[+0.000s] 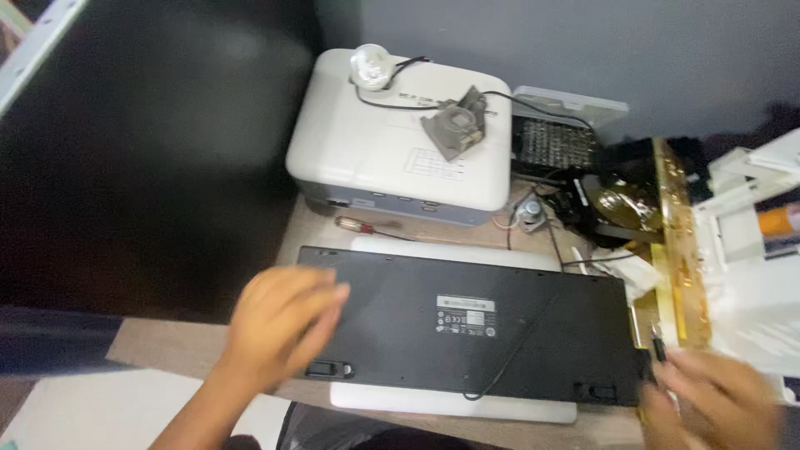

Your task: Disassembling a computer keyboard by removing multiple screws from the back panel using a manual screwdriver.

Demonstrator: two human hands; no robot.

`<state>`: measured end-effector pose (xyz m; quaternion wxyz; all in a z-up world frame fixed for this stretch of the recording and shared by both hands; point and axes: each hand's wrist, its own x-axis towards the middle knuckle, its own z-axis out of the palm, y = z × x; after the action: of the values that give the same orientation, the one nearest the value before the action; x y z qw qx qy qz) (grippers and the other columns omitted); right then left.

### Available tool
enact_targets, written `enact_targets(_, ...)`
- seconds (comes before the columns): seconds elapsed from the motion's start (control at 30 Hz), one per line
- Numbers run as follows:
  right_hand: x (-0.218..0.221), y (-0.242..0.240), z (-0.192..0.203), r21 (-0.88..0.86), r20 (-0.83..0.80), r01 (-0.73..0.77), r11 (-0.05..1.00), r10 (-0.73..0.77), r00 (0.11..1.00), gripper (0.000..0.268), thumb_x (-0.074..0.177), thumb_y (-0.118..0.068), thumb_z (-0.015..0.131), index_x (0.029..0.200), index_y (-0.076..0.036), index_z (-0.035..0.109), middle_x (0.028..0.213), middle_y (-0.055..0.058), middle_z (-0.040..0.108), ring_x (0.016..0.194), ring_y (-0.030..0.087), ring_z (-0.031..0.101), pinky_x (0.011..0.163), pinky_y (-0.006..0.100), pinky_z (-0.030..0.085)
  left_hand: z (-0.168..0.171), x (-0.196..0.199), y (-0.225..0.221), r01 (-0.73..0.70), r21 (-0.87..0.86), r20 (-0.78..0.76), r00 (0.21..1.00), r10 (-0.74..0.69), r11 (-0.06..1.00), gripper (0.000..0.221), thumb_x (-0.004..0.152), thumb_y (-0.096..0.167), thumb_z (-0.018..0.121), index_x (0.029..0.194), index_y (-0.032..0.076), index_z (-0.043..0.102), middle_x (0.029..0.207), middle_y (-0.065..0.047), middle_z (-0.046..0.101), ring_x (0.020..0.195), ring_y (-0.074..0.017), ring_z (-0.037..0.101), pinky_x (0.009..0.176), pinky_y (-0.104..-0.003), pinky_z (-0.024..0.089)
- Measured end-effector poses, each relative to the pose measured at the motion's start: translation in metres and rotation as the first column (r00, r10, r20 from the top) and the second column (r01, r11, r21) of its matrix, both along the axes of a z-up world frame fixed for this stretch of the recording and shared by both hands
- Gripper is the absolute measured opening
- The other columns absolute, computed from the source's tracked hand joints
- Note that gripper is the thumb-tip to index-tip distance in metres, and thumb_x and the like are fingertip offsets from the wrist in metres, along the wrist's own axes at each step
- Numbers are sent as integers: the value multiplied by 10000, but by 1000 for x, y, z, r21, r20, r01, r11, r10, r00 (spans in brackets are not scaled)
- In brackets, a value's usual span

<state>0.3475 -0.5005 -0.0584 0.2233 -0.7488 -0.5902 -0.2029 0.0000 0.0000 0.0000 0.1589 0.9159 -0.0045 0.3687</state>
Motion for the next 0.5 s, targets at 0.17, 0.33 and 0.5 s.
enact_targets(0.17,-54,158,77,-141,-141,109,984,-129,982,258,886,-166,723,1142,-157,757,1171,70,744,1046,255,699,975,403,526,-58,3,22,-113,-194,-80,992,99,974,205,950,137,677,1145,105,734,1182,-116,716,1096,-301,676,980,-437,520)
enact_targets(0.33,-34,202,69,-241,-121,90,966,-122,985,242,912,-146,681,1142,-197,741,1121,2,763,1014,236,710,916,390,523,-72,1,24,-112,-465,-127,990,59,878,244,953,158,649,1170,103,747,1292,-121,692,1221,-297,643,1094,-449,465)
enact_targets(0.5,-44,265,67,-290,-171,-129,948,82,982,487,825,-58,653,1279,-232,692,1253,34,719,1117,269,683,940,398,520,-72,-2,24,-207,-563,-246,966,77,800,513,1005,248,559,1482,65,516,1613,-206,411,1511,-356,370,1242,-483,255)
